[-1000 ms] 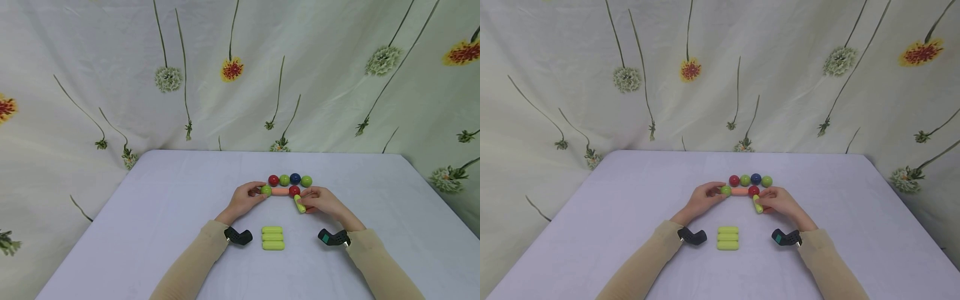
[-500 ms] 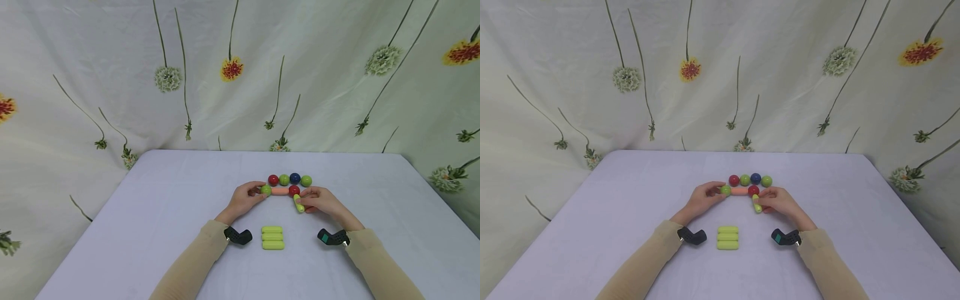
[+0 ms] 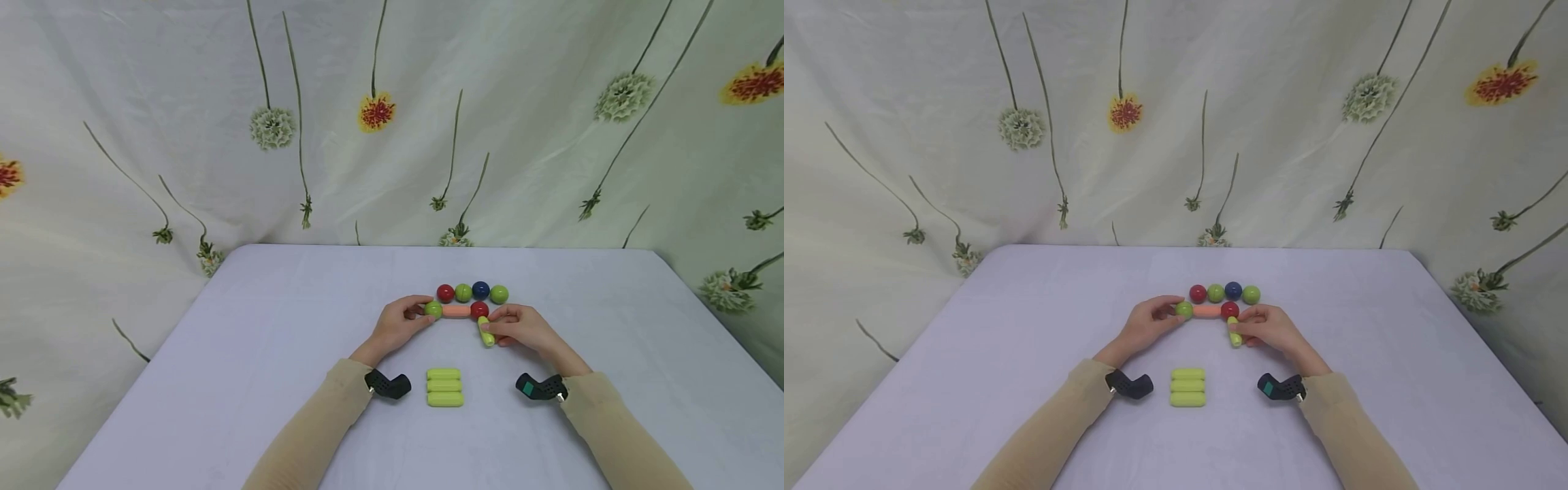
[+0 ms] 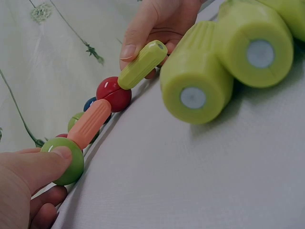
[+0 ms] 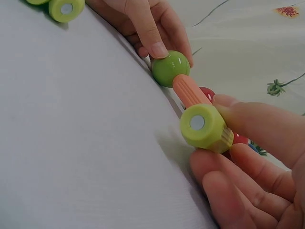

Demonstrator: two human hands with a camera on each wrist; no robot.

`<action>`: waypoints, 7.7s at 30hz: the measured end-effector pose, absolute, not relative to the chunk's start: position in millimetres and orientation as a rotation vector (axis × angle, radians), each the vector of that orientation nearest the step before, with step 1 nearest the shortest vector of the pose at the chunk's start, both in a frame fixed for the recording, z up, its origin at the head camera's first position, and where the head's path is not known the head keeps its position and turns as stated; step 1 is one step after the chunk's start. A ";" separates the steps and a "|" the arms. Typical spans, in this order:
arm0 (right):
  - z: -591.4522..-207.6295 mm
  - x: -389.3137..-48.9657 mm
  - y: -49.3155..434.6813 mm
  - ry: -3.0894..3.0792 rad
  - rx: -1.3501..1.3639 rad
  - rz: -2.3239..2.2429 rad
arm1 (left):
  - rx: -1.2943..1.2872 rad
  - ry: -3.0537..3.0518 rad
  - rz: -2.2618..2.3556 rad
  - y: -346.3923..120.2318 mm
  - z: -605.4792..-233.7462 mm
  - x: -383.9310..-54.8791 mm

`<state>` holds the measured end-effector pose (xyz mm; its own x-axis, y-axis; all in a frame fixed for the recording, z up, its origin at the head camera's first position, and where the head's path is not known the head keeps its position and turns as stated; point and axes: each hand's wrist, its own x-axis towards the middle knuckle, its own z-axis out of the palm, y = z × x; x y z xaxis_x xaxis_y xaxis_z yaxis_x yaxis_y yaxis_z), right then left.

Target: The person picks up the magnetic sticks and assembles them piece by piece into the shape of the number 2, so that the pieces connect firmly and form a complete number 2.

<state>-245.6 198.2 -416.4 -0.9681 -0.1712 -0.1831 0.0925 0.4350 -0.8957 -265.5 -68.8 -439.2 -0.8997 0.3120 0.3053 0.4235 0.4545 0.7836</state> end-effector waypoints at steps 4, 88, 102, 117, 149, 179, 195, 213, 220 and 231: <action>-416.9 -245.6 198.0 2.451 -0.062 -1.545 | -0.657 -2.579 -1.430 -68.7 -440.0 -265.9; -413.3 -247.3 196.8 2.440 0.049 -1.552 | -0.621 -2.587 -1.423 -61.8 -432.7 -267.7; -411.9 -246.4 196.9 2.431 0.035 -1.561 | -0.614 -2.588 -1.403 -61.1 -431.5 -268.2; -413.9 -248.2 197.2 2.421 0.024 -1.582 | -0.587 -2.590 -1.402 -60.3 -432.7 -269.7; -417.4 -247.6 196.7 2.457 -0.003 -1.606 | -0.348 -2.671 -1.394 -36.9 -418.7 -291.6; -418.2 -247.7 197.7 2.451 -0.018 -1.614 | -0.233 -2.782 -1.359 -20.9 -411.3 -294.4; -417.4 -247.6 197.9 2.445 -0.024 -1.614 | -0.281 -2.467 -1.538 -29.6 -416.6 -287.0; -419.1 -248.7 197.0 2.471 -0.022 -1.602 | -0.434 -2.316 -1.765 -24.5 -401.4 -236.7; -417.2 -248.3 197.8 2.456 -0.035 -1.614 | -0.416 -2.354 -1.879 -19.6 -405.6 -219.7; -418.6 -248.9 197.3 2.457 -0.019 -1.609 | -0.498 -2.383 -1.960 -12.0 -415.5 -212.9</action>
